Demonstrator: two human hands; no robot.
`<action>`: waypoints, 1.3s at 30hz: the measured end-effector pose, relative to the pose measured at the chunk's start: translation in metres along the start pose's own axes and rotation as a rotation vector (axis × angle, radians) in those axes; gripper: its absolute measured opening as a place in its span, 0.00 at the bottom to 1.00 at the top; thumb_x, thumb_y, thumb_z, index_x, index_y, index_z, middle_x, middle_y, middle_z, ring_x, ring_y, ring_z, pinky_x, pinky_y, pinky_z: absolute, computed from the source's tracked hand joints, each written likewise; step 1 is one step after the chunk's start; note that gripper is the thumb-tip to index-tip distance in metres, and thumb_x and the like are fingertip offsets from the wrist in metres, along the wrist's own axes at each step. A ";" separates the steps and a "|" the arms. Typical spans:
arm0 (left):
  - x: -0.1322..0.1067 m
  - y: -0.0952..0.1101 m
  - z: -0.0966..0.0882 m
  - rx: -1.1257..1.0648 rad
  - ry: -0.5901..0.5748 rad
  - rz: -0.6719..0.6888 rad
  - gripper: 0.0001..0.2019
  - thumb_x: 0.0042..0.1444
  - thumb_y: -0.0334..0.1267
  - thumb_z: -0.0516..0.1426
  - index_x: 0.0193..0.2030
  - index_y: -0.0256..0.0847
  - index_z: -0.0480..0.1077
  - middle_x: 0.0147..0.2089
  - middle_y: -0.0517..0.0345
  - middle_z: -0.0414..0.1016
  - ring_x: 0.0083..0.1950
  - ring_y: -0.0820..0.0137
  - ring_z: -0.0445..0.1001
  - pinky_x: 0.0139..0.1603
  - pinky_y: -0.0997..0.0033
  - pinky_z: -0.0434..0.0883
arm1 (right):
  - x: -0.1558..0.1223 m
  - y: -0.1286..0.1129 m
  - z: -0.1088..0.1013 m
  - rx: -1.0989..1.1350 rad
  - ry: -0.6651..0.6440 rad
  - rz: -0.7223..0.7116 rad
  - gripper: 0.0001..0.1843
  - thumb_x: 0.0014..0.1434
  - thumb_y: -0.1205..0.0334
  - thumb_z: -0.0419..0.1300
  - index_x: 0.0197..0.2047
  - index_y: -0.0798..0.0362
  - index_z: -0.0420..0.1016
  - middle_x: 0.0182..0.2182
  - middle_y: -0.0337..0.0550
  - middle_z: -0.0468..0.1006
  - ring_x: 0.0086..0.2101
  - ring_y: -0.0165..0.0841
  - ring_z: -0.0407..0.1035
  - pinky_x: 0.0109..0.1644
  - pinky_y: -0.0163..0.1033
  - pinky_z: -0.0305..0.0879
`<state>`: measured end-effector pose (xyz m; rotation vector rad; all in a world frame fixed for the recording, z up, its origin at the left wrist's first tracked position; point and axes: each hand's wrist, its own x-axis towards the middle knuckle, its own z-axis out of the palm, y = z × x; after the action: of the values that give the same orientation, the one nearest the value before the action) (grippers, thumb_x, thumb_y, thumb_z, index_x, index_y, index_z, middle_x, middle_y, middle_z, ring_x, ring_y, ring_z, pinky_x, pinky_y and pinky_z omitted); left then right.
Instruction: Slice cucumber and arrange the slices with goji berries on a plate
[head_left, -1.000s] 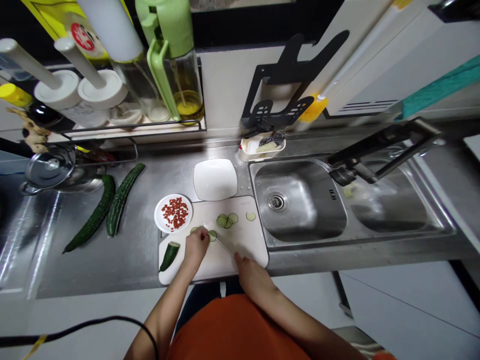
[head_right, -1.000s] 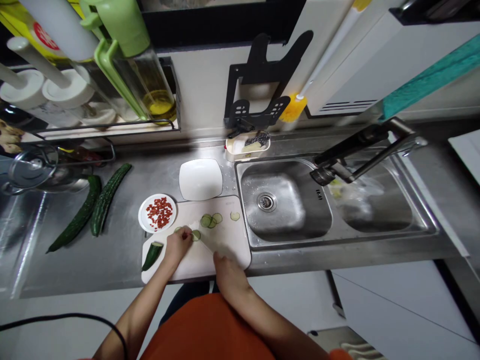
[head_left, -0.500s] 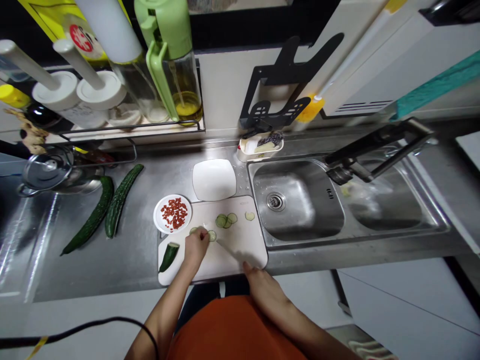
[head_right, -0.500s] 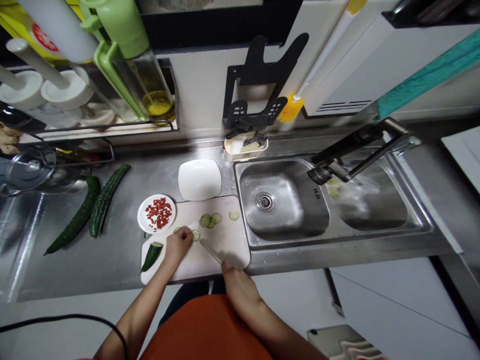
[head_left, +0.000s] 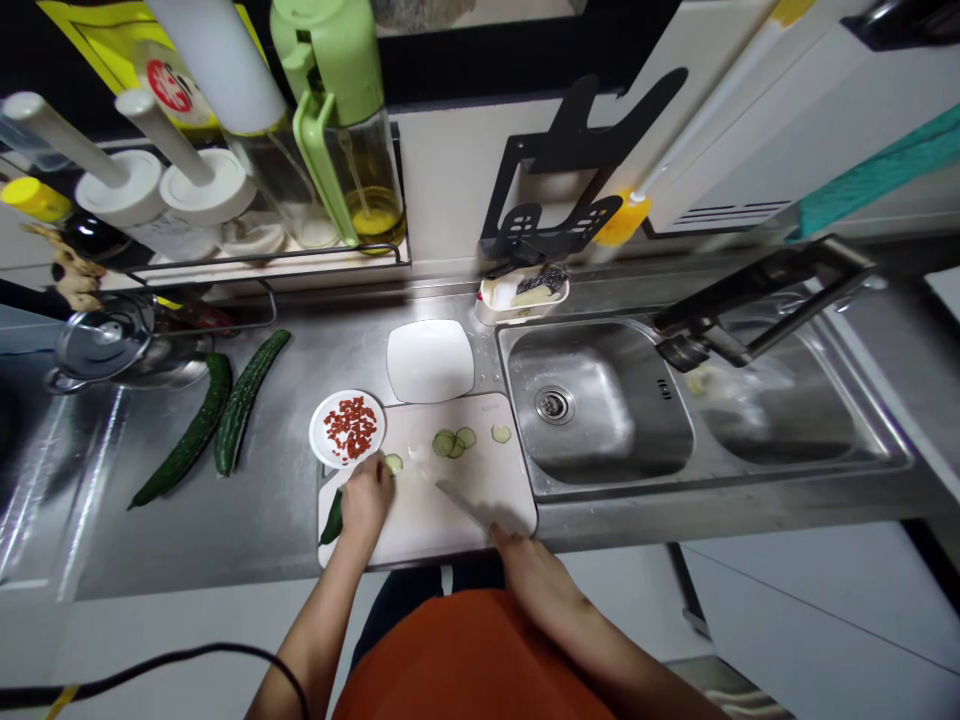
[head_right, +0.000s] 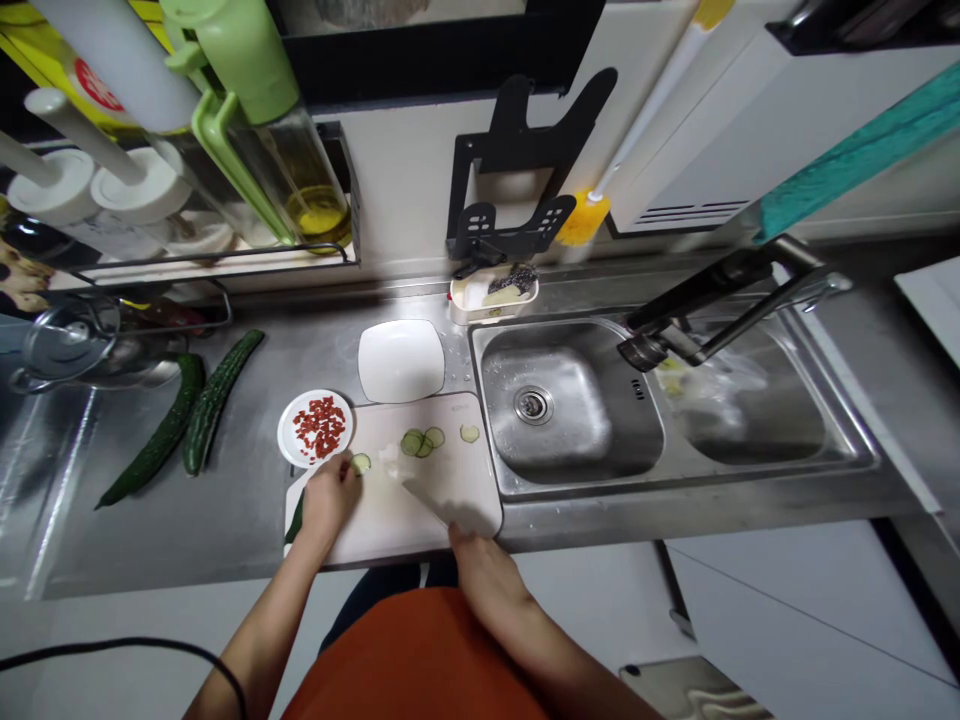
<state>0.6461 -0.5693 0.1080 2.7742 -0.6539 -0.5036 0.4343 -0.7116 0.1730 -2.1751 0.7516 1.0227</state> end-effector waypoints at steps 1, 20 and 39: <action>-0.001 0.000 0.000 0.027 -0.001 -0.003 0.13 0.57 0.37 0.50 0.47 0.43 0.70 0.37 0.53 0.76 0.34 0.69 0.73 0.36 0.72 0.62 | 0.000 0.000 -0.001 0.003 -0.006 0.005 0.28 0.53 0.80 0.40 0.54 0.55 0.64 0.38 0.51 0.76 0.38 0.37 0.71 0.38 0.38 0.62; 0.009 0.020 0.007 0.443 -0.108 0.158 0.23 0.63 0.43 0.40 0.58 0.33 0.60 0.43 0.42 0.71 0.33 0.66 0.75 0.28 0.72 0.67 | 0.000 -0.002 -0.002 -0.011 -0.019 0.000 0.28 0.54 0.80 0.40 0.55 0.55 0.63 0.38 0.51 0.76 0.39 0.38 0.71 0.36 0.37 0.60; 0.010 0.030 0.022 0.359 -0.083 0.159 0.23 0.63 0.39 0.41 0.58 0.26 0.60 0.41 0.39 0.73 0.34 0.65 0.75 0.30 0.71 0.68 | 0.000 -0.002 -0.002 -0.010 -0.027 0.029 0.29 0.53 0.79 0.40 0.55 0.52 0.63 0.37 0.48 0.76 0.39 0.37 0.71 0.37 0.37 0.60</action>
<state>0.6345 -0.6030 0.0942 3.0042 -1.0695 -0.5127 0.4363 -0.7112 0.1749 -2.1608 0.7690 1.0701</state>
